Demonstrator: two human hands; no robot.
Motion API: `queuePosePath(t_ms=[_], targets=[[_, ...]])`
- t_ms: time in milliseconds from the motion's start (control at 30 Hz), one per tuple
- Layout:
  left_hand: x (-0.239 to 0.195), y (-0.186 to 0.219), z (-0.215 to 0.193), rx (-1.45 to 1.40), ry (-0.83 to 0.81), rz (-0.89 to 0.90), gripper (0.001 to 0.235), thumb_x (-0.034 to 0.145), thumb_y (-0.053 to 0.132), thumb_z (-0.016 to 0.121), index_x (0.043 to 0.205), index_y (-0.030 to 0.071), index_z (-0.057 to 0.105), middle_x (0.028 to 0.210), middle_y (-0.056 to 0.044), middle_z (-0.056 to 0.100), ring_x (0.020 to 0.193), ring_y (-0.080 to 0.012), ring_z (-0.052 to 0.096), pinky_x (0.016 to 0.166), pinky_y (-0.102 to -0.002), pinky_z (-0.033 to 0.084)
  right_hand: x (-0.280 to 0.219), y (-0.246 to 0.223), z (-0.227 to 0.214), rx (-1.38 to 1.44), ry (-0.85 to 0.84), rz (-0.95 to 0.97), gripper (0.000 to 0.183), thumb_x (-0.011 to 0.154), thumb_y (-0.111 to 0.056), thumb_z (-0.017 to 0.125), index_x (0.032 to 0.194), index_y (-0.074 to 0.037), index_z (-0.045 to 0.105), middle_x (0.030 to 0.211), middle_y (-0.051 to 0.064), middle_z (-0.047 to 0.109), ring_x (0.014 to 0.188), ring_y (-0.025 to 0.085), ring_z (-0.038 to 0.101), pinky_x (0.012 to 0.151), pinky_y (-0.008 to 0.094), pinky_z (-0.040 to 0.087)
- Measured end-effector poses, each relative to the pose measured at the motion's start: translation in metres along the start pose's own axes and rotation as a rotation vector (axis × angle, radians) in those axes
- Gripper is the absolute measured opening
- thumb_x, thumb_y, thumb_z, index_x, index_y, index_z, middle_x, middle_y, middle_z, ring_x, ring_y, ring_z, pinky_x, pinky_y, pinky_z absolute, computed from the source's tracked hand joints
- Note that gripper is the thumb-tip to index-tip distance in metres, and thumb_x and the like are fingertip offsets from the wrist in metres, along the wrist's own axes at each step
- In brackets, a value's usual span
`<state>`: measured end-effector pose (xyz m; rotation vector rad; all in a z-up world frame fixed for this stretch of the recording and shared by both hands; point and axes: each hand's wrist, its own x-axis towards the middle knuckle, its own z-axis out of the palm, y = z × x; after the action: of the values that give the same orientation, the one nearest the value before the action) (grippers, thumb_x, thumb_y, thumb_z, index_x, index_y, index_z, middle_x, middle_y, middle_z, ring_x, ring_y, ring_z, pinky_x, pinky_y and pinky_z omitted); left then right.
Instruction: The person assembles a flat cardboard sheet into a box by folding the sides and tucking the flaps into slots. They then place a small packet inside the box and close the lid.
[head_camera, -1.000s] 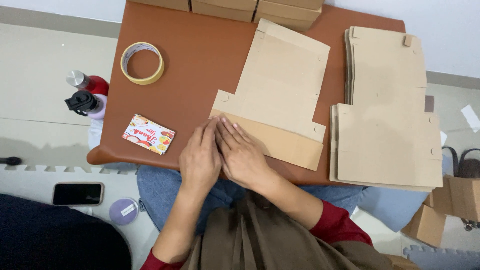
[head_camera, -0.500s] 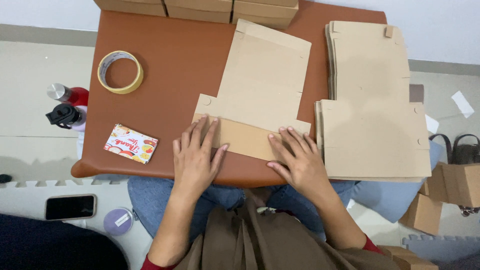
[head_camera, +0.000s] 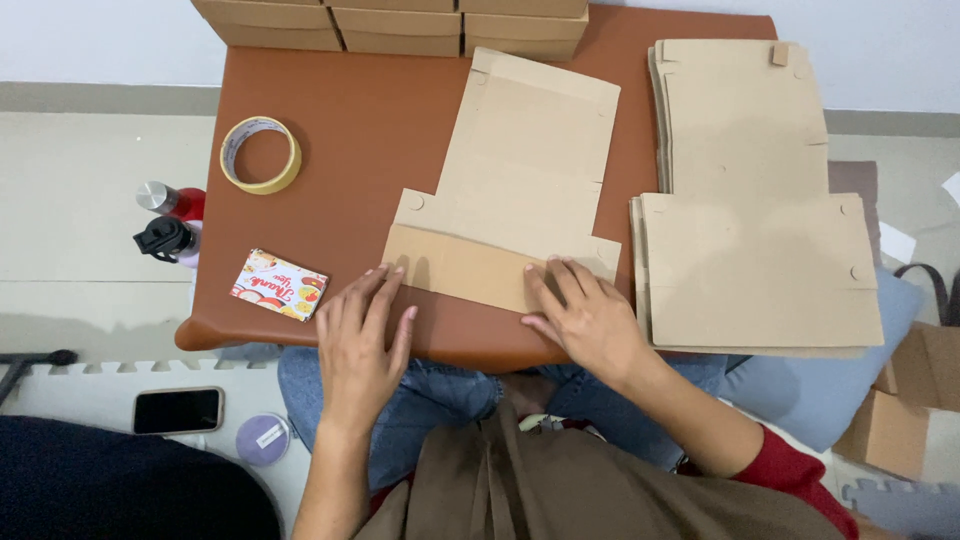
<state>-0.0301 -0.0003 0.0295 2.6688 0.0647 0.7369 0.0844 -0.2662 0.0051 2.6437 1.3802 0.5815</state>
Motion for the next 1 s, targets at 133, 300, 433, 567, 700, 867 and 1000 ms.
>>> queuePosePath(t_ms=[133,300,433,567,700,867,1000], targets=[[-0.004,0.002,0.004,-0.003,-0.005,0.022,0.039,0.095,0.025,0.068,0.132,0.015,0.065,0.125,-0.007,0.063,0.117,-0.0272,0.062,0.095,-0.043,0.045,0.002,-0.005,0.011,-0.085,0.038,-0.055,0.053,0.098,-0.052,0.049,0.132,-0.014,0.062,0.111,0.019,0.069,0.107,0.032,0.069,0.074,0.037,0.061],[-0.003,0.010,-0.001,-0.021,-0.009,0.024,0.035,0.095,0.023,0.068,0.129,0.016,0.067,0.125,-0.005,0.064,0.116,-0.0258,0.063,0.095,-0.042,0.045,-0.002,-0.012,0.036,-0.256,0.116,-0.140,0.051,0.095,-0.036,0.045,0.137,-0.008,0.055,0.106,0.030,0.068,0.098,0.040,0.072,0.073,0.042,0.060],[-0.007,0.010,-0.002,-0.051,0.028,0.046,0.034,0.094,0.021,0.068,0.128,0.015,0.067,0.122,-0.006,0.065,0.114,-0.0265,0.064,0.094,-0.042,0.046,0.009,-0.006,0.012,-0.196,0.131,-0.120,0.036,0.096,-0.025,0.046,0.127,-0.012,0.060,0.099,0.021,0.071,0.092,0.034,0.074,0.071,0.036,0.058],[-0.013,0.011,-0.002,-0.085,0.083,0.039,0.036,0.095,0.022,0.068,0.130,0.014,0.065,0.126,-0.008,0.062,0.112,-0.0295,0.063,0.093,-0.043,0.047,0.017,-0.017,-0.052,0.161,0.044,-0.068,0.023,0.102,-0.019,0.047,0.115,-0.012,0.065,0.087,0.012,0.074,0.076,0.025,0.074,0.062,0.030,0.058],[-0.014,0.017,-0.001,-0.135,0.102,0.028,0.045,0.095,0.025,0.068,0.137,0.010,0.060,0.134,-0.016,0.055,0.116,-0.0373,0.059,0.093,-0.048,0.047,0.035,-0.021,-0.109,0.678,-0.213,0.074,0.027,0.103,-0.018,0.047,0.121,-0.007,0.064,0.082,0.019,0.077,0.069,0.032,0.076,0.052,0.039,0.059],[-0.020,0.024,0.014,-0.169,-0.044,-0.054,0.063,0.097,0.033,0.064,0.151,0.008,0.043,0.144,-0.021,0.045,0.134,-0.0401,0.047,0.106,-0.050,0.039,0.078,0.003,-0.099,1.074,-0.416,0.237,0.036,0.096,-0.020,0.059,0.130,-0.008,0.063,0.078,0.018,0.076,0.069,0.033,0.074,0.062,0.042,0.058],[-0.024,0.025,0.024,-0.110,-0.189,-0.092,0.073,0.097,0.039,0.064,0.155,0.005,0.037,0.152,-0.025,0.038,0.145,-0.0404,0.035,0.117,-0.055,0.024,0.081,0.013,-0.068,1.081,-0.414,0.379,0.056,0.092,-0.015,0.064,0.145,-0.005,0.051,0.092,0.021,0.076,0.075,0.032,0.074,0.069,0.041,0.058]])
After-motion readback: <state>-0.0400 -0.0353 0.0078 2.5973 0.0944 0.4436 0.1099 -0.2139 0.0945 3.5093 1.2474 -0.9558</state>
